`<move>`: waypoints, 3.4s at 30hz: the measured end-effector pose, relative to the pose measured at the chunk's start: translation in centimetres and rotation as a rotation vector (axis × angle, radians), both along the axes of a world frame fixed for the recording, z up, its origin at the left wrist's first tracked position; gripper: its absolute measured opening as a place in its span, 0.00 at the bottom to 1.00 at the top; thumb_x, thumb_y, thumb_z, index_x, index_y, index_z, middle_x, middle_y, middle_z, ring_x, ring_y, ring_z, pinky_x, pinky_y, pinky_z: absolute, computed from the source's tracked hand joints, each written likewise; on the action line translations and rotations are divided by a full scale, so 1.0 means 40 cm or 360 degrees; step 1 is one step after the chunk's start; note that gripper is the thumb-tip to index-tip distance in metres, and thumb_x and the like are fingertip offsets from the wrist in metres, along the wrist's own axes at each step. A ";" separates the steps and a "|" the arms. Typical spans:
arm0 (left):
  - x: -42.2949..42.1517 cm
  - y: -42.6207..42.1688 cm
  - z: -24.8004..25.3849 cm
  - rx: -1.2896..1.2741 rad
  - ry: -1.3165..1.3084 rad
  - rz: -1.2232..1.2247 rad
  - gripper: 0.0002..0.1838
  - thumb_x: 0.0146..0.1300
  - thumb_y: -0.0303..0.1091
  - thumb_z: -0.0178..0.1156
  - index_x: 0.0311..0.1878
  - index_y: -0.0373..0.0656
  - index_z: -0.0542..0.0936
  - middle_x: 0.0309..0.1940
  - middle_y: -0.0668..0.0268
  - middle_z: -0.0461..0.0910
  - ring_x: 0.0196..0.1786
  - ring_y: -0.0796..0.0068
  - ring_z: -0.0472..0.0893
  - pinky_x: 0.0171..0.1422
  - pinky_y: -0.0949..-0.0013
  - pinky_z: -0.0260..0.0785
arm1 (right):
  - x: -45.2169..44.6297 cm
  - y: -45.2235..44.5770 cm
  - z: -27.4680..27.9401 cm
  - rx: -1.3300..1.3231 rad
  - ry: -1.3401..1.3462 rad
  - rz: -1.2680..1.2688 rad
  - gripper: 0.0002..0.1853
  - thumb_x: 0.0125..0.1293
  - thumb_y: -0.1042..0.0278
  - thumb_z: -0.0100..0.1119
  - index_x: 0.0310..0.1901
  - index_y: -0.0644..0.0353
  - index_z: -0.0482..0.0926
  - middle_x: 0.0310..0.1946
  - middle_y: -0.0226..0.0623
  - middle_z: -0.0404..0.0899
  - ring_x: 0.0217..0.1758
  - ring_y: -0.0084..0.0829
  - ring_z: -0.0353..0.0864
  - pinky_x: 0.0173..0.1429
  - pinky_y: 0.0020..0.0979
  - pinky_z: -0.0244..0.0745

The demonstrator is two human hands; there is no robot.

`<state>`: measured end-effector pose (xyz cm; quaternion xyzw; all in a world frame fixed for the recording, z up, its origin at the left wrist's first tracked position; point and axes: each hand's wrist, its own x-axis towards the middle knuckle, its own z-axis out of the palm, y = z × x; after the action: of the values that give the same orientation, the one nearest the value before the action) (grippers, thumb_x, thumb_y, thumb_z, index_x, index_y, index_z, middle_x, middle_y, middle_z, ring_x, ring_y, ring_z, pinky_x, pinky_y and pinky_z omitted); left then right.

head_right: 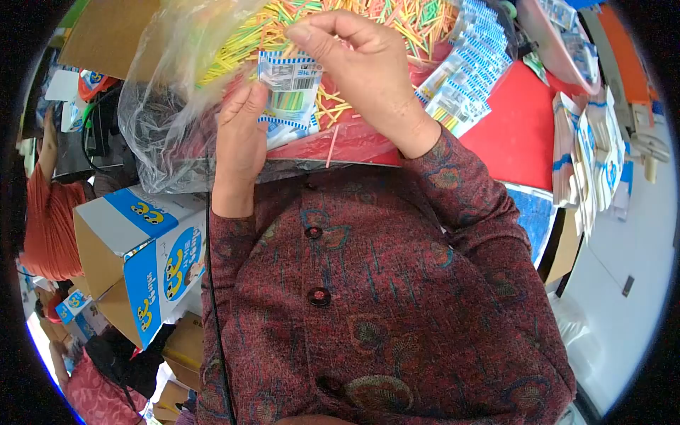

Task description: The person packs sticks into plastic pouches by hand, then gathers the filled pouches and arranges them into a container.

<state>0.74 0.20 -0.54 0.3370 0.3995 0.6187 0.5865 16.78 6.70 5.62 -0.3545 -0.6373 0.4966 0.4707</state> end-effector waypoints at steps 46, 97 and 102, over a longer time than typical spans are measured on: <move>-0.089 -0.002 -0.054 0.0169 0.2179 0.0252 0.14 0.54 0.34 0.66 0.43 0.43 0.79 0.42 0.59 0.78 0.48 0.55 0.75 0.56 0.55 0.60 | 0.462 -0.051 -0.085 0.1021 -0.1586 -0.0222 0.21 0.57 0.69 0.65 0.54 0.58 0.77 0.48 0.37 0.78 0.55 0.41 0.74 0.61 0.40 0.65; -0.058 0.001 0.002 0.0259 0.1114 0.0128 0.04 0.60 0.26 0.62 0.37 0.37 0.79 0.30 0.67 0.79 0.35 0.80 0.77 0.41 0.75 0.68 | 0.028 0.157 -0.079 0.0963 -0.0985 0.0194 0.07 0.61 0.67 0.63 0.37 0.60 0.82 0.27 0.39 0.75 0.29 0.32 0.79 0.36 0.30 0.74; -0.043 -0.001 -0.004 0.0135 0.1306 0.0149 0.04 0.59 0.26 0.62 0.35 0.36 0.78 0.29 0.65 0.79 0.34 0.76 0.78 0.41 0.74 0.69 | 0.040 0.220 -0.093 0.1421 -0.1510 0.0445 0.09 0.58 0.70 0.61 0.41 0.60 0.81 0.37 0.40 0.77 0.40 0.41 0.80 0.44 0.37 0.76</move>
<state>-0.99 0.15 -0.69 0.5610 0.5892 0.4749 0.3354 18.38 15.51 1.89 -0.2196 -0.9598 0.0315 0.1719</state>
